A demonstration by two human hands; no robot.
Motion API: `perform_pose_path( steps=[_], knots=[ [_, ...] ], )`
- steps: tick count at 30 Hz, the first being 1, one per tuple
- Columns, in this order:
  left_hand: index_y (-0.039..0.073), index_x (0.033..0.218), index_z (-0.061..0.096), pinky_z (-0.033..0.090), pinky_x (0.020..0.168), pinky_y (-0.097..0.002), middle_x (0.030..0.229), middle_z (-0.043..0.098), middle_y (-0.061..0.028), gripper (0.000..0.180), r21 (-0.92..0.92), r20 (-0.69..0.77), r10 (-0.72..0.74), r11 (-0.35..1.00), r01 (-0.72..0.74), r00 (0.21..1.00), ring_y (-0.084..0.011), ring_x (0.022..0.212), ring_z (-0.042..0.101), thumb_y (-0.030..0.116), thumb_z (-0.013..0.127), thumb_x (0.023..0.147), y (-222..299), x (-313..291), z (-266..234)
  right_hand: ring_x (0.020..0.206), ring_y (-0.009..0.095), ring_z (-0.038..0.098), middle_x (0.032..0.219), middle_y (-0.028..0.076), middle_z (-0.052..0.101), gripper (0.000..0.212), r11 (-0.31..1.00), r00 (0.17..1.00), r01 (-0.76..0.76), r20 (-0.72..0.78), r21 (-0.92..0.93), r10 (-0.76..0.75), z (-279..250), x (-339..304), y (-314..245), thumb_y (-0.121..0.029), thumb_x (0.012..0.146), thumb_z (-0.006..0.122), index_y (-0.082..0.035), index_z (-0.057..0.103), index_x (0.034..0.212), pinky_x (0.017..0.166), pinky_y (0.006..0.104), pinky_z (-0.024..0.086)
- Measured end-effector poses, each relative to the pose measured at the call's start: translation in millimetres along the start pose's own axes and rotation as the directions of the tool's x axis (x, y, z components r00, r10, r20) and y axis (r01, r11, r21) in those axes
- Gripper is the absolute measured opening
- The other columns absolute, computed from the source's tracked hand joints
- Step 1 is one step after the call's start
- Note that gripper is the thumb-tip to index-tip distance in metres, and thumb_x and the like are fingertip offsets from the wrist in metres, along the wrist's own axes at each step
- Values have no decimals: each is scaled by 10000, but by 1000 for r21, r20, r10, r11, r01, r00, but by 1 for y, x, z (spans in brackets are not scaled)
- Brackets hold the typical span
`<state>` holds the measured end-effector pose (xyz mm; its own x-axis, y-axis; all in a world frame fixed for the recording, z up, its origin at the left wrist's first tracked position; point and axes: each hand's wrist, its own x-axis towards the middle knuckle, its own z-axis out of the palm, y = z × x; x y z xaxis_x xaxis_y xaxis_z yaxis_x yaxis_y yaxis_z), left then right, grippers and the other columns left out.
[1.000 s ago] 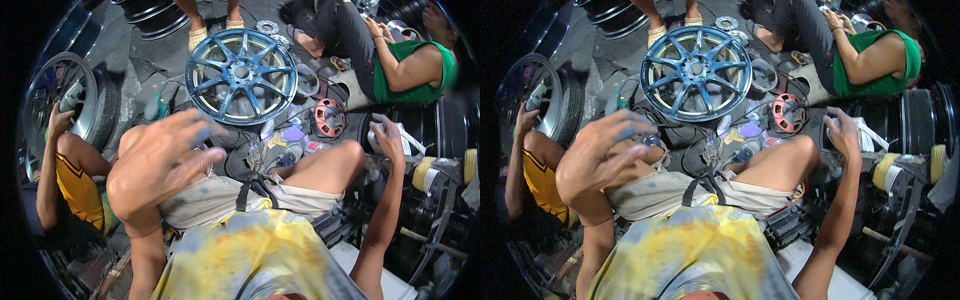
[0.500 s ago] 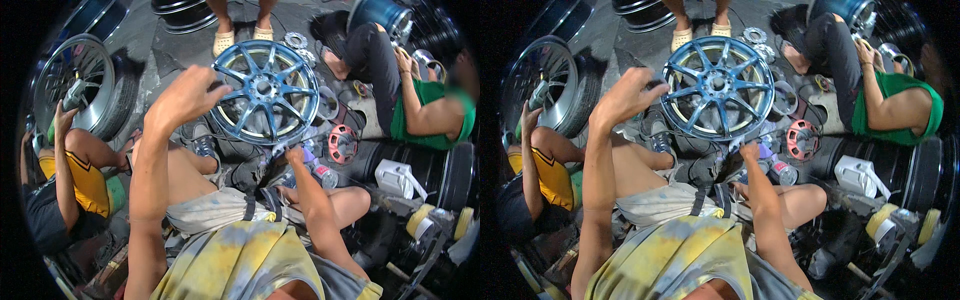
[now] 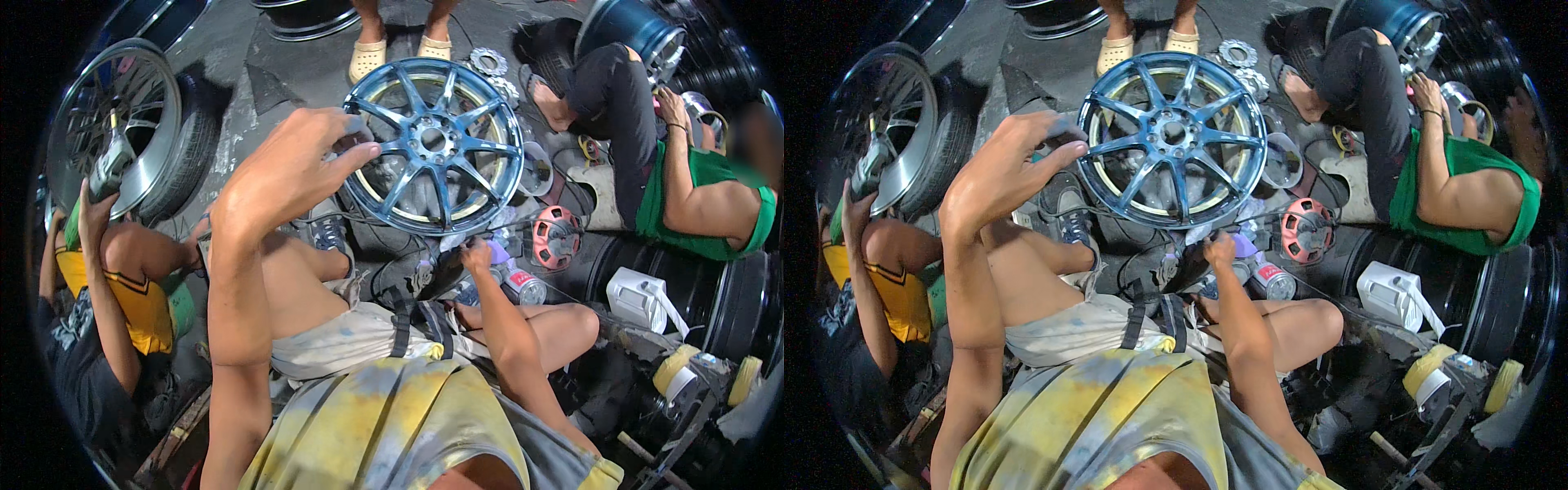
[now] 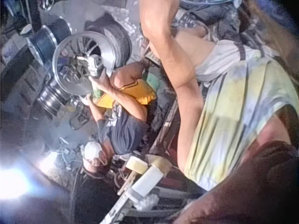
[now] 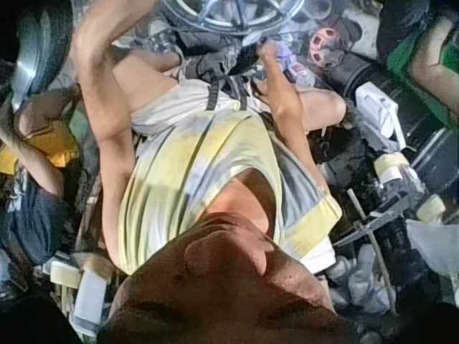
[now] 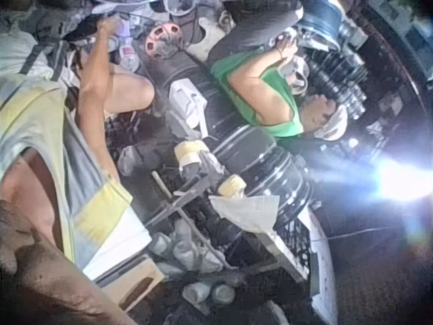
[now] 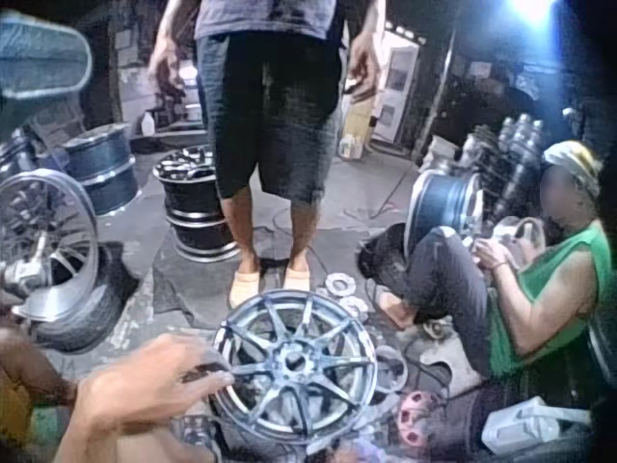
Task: The person sits on the floor and uses a purple sanding block to manually polish the surface of a blue car wheel. They rotate the wheel to access different spokes and the rim, applying pressure with the block to smooth the finish.
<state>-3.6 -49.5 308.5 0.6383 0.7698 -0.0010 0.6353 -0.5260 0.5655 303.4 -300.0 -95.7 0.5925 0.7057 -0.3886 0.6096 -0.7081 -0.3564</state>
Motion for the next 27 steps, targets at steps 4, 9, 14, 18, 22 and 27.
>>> perform_pose_path(
  steps=[4, 9, 14, 18, 22, 27],
  knots=[
    [-6, 1025, 680, 477, 834, -404, 1011, 661, -180, 305, 42, 85, -20, 999, 16, 996, -353, 963, 596, 269, 664, 893, 8, 4, -4, 977, 449, 607, 1005, 260, 655, 284, 990, 981, 139, 132, 17, -140, -18, 6, -21, -196, 818, 662, -1, 627, 1020, 830, 489, 490],
    [-7, 1014, 686, 469, 856, -415, 991, 664, -196, 296, -33, 128, 18, 999, -14, 992, -369, 963, 606, 262, 656, 894, 11, 10, -2, 1047, 437, 589, 1086, 245, 640, 308, 977, 990, 53, -139, 209, -24, -32, 52, -19, -73, 850, 516, -5, 597, 1140, 891, 454, 478],
    [-3, 1026, 685, 459, 849, -414, 980, 666, -181, 280, -45, 167, -35, 998, 44, 985, -354, 942, 621, 243, 650, 897, 14, 17, -1, 1096, 428, 569, 1222, 275, 486, 505, 956, 995, -96, -9, -278, 97, -41, 101, 45, -210, 765, 723, 34, 563, 1177, 939, 474, 484],
    [2, 1041, 677, 451, 843, -396, 976, 667, -161, 274, 71, 128, -42, 997, 33, 991, -345, 921, 619, 238, 632, 909, 2, 11, 1, 1089, 481, 537, 1262, 335, 442, 726, 926, 924, -378, -68, -8, 377, -35, 72, 42, -330, 735, 766, 0, 466, 1308, 986, 477, 445],
    [-2, 1037, 676, 461, 848, -402, 981, 665, -171, 280, 82, 134, 6, 996, -17, 991, -357, 920, 621, 242, 637, 905, 3, 16, 5, 1092, 466, 544, 1233, 302, 480, 738, 952, 936, -302, -201, -47, 288, -23, 58, 58, -410, 753, 770, -11, 484, 1303, 967, 485, 454],
    [-5, 1043, 676, 474, 875, -412, 1021, 667, -189, 302, 38, 166, -43, 999, 37, 985, -371, 980, 617, 259, 642, 900, 5, 9, 7, 1101, 423, 570, 1193, 224, 552, 631, 934, 912, -357, -205, 26, 355, -33, 67, 9, -435, 719, 815, -60, 603, 1180, 915, 491, 487]
  ],
)
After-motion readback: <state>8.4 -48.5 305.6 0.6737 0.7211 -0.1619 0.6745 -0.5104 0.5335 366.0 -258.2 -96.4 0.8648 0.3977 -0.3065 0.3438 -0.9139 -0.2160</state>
